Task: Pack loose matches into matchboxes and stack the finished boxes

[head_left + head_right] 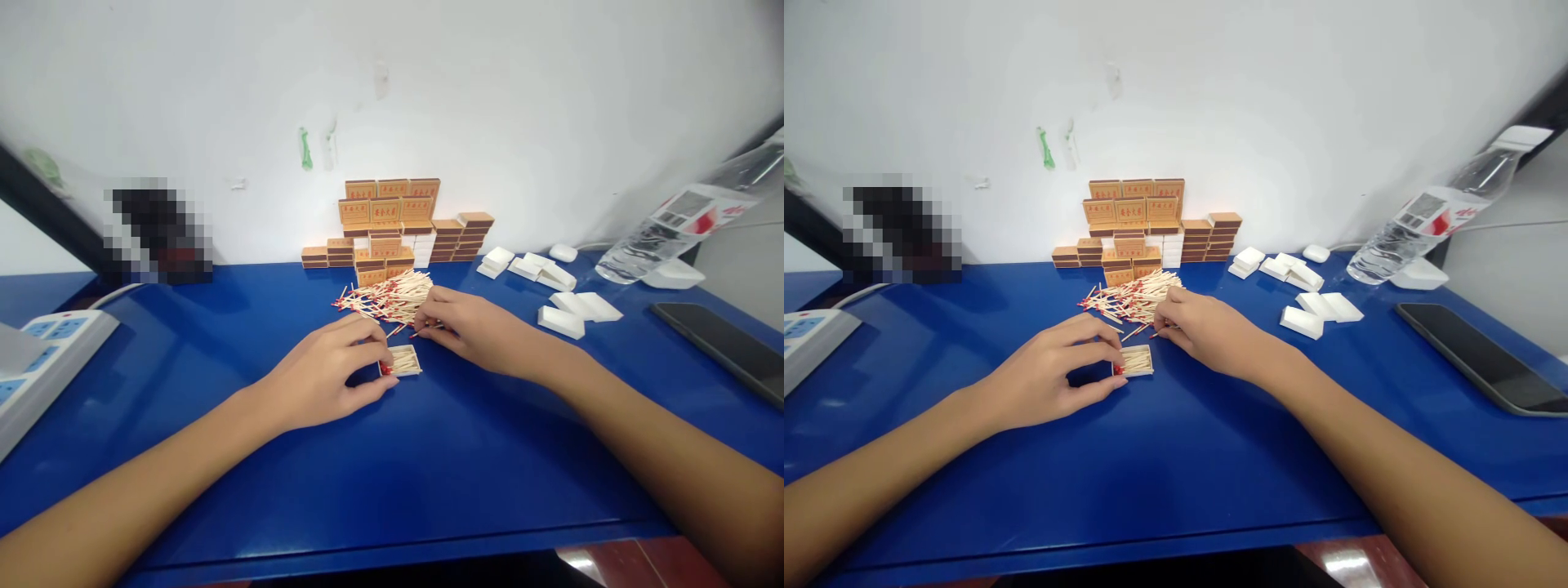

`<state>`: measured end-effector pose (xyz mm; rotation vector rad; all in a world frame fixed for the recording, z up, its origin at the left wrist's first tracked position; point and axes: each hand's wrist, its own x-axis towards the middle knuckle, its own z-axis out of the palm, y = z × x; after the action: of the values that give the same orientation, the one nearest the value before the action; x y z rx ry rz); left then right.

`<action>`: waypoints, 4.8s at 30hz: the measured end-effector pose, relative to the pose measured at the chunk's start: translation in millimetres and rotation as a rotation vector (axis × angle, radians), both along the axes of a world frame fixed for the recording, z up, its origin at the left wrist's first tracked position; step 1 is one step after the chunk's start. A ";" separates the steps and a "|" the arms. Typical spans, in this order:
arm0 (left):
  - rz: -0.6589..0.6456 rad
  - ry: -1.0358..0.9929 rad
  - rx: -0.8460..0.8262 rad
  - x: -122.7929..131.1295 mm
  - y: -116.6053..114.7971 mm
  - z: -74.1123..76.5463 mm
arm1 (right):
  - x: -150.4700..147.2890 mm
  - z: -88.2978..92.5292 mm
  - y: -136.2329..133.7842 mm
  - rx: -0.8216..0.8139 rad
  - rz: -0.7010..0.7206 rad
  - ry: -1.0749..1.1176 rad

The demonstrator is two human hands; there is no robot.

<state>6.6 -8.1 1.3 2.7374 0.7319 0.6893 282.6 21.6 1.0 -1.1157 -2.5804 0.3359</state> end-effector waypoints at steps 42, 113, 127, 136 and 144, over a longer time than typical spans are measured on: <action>-0.076 0.029 0.113 3.5 -5.2 3.8 | -4.9 14.6 -13.6 -0.174 0.042 0.012; 0.104 0.078 0.045 2.7 5.6 -2.9 | -35.1 3.9 -33.3 0.023 -0.016 0.026; 0.082 0.058 0.070 1.9 4.5 -3.1 | -31.6 6.7 -35.0 -0.041 0.055 0.063; 0.084 0.075 0.060 2.3 4.4 -1.4 | -29.8 8.9 -35.0 -0.030 0.047 0.056; 0.072 0.089 0.002 2.2 3.1 -1.9 | -34.1 7.2 -36.9 -0.092 0.056 0.162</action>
<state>8.9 -5.1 -0.5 2.7709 0.8525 0.5869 248.5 -15.4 8.2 -1.0032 -2.4778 0.5400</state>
